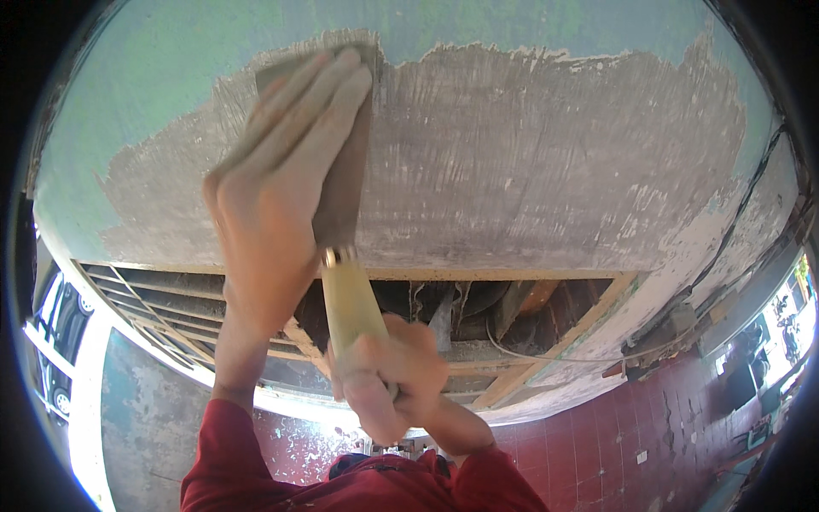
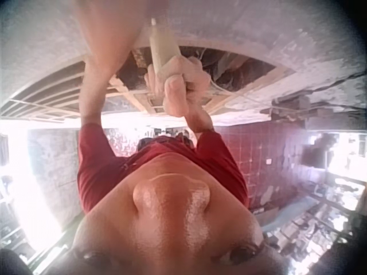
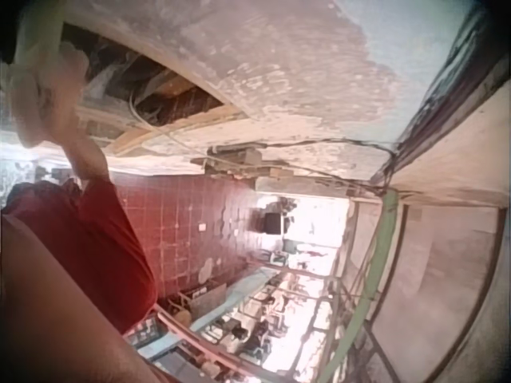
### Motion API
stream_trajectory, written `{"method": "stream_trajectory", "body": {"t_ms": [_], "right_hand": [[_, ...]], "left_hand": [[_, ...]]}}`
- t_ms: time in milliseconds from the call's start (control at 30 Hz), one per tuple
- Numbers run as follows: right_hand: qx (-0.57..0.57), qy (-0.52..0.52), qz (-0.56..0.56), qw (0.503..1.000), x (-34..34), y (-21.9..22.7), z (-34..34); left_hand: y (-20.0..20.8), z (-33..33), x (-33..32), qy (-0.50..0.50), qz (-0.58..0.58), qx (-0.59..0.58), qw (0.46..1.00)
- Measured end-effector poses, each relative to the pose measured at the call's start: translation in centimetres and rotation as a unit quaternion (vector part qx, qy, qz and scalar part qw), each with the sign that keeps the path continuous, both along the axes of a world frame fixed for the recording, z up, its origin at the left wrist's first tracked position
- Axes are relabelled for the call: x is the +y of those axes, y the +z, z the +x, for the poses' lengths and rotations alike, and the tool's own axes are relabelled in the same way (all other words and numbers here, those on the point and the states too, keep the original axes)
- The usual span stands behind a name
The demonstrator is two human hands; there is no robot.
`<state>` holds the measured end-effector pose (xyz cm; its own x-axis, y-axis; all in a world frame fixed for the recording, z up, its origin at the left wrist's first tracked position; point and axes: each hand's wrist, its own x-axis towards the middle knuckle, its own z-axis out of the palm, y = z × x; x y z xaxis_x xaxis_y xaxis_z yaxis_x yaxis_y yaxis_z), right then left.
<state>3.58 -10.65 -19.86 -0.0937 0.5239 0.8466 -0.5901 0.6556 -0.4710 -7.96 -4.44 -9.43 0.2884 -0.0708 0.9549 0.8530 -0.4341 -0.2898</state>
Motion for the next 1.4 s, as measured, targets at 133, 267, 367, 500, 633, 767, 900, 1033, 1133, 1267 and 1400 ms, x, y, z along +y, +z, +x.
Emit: {"method": "stream_trajectory", "body": {"t_ms": [133,267,367,500,633,767,900,1033,1133,1267,1400], "right_hand": [[0.001,-0.001,-0.022,1.0,0.2,0.5,-0.3],[-0.008,-0.002,-0.006,1.0,-0.1,-0.8,0.1],[-0.006,0.009,-0.027,1.0,0.0,-0.1,-0.1],[0.006,0.009,-0.029,1.0,0.1,0.0,-0.5],[-0.004,-0.018,-0.006,1.0,-0.3,-1.4,0.2],[0.004,-0.008,-0.028,1.0,0.5,-0.1,-0.2],[-0.001,-0.035,-0.021,0.999,0.3,-1.1,-0.3],[0.0,-0.043,0.011,0.999,0.1,-1.9,0.1],[0.011,-0.007,0.042,0.999,0.4,-1.0,0.0],[0.051,0.009,0.007,0.999,0.0,-2.0,-0.2],[0.05,0.019,0.001,0.999,-0.2,-2.5,0.1]], "left_hand": [[0.8,-0.2,0.2,-0.001,0.009,0.005,1.0],[-0.8,-0.1,0.2,-0.007,-0.001,0.009,1.0],[0.5,-0.2,0.2,-0.005,0.007,0.008,1.0],[0.4,-0.1,0.0,-0.008,-0.012,0.003,1.0],[-1.2,0.0,0.0,-0.015,-0.019,0.014,1.0],[0.2,0.3,0.8,-0.022,0.002,-0.003,1.0],[-0.8,0.3,0.7,-0.023,-0.001,0.001,1.0],[-1.9,0.4,1.1,-0.021,0.028,0.026,0.999],[-1.0,0.7,0.7,-0.05,-0.014,0.01,0.999],[-1.8,0.6,0.8,-0.039,0.003,0.024,0.999],[-1.4,0.6,1.1,-0.042,0.02,0.022,0.999]]}}
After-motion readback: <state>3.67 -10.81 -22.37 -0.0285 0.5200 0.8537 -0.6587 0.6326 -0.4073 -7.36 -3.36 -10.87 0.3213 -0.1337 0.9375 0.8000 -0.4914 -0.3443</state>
